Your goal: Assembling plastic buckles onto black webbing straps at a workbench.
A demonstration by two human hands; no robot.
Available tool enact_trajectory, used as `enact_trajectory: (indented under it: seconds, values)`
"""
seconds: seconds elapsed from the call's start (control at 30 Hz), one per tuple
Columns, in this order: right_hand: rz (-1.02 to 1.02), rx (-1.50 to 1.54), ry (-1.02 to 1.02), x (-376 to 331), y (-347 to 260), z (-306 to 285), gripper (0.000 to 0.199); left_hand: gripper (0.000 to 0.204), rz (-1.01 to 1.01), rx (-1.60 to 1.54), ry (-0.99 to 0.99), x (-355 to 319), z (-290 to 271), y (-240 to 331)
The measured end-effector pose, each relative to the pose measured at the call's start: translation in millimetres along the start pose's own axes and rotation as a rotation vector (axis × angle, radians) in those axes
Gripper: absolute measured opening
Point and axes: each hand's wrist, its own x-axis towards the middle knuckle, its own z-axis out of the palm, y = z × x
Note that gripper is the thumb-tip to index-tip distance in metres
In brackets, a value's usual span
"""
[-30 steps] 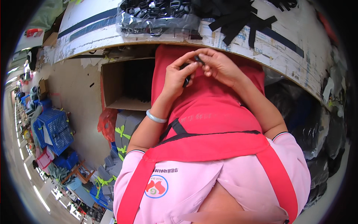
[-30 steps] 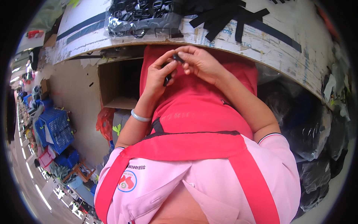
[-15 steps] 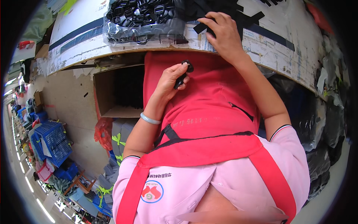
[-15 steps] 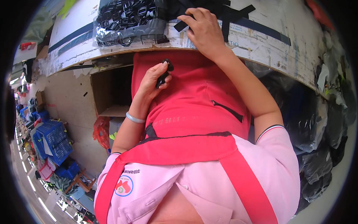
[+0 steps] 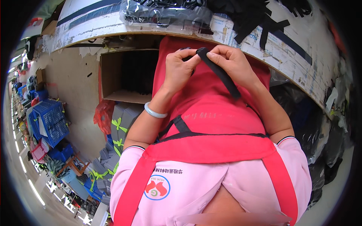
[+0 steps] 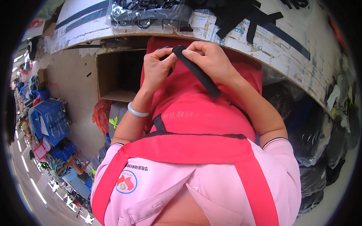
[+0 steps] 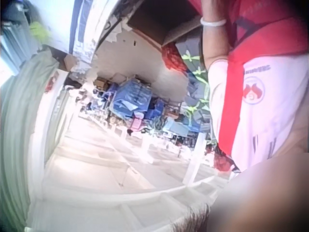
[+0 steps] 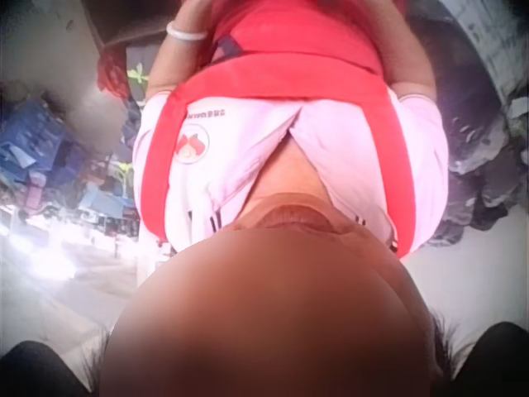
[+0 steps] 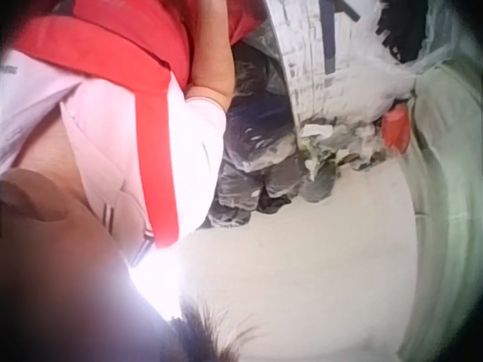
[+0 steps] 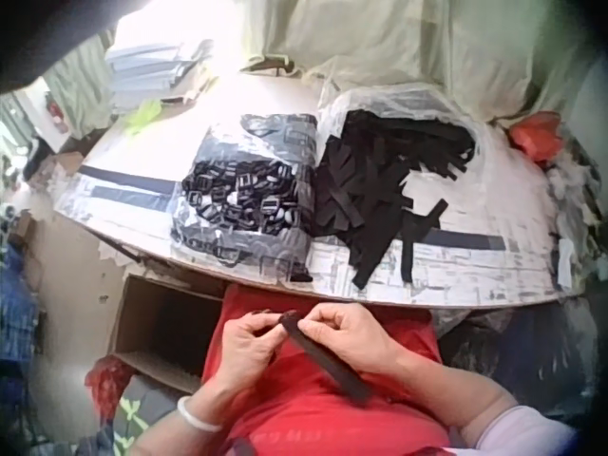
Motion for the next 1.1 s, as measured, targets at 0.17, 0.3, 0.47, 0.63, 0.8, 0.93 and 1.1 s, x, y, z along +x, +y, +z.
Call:
enact_trajectory:
  seconds: [0.17,0.3,0.47,0.63,0.8,0.93,1.1]
  values:
    - [0.212,0.268,-0.042,-2,12,2,0.019,0.014,0.231,0.190,0.028,1,1,-9]
    - [0.217,0.472,-0.041,-1,13,0,0.020,0.015,0.489,0.390,0.006,2,0,-6]
    - [0.171,0.396,-0.048,-3,15,1,0.021,0.014,0.382,0.315,-0.039,-3,-1,-9]
    - [0.198,0.366,-0.061,-9,18,7,0.023,0.016,0.338,0.269,-0.026,-6,-2,-6]
    - [0.200,0.565,0.001,-10,18,9,0.020,0.015,0.478,0.419,-0.031,-5,-3,-8]
    - [0.177,0.603,0.079,-11,24,18,0.018,0.016,0.385,0.319,0.030,-9,-1,-10]
    - [0.116,0.754,0.111,-5,31,23,0.018,0.017,0.460,0.425,0.062,-5,4,-14]
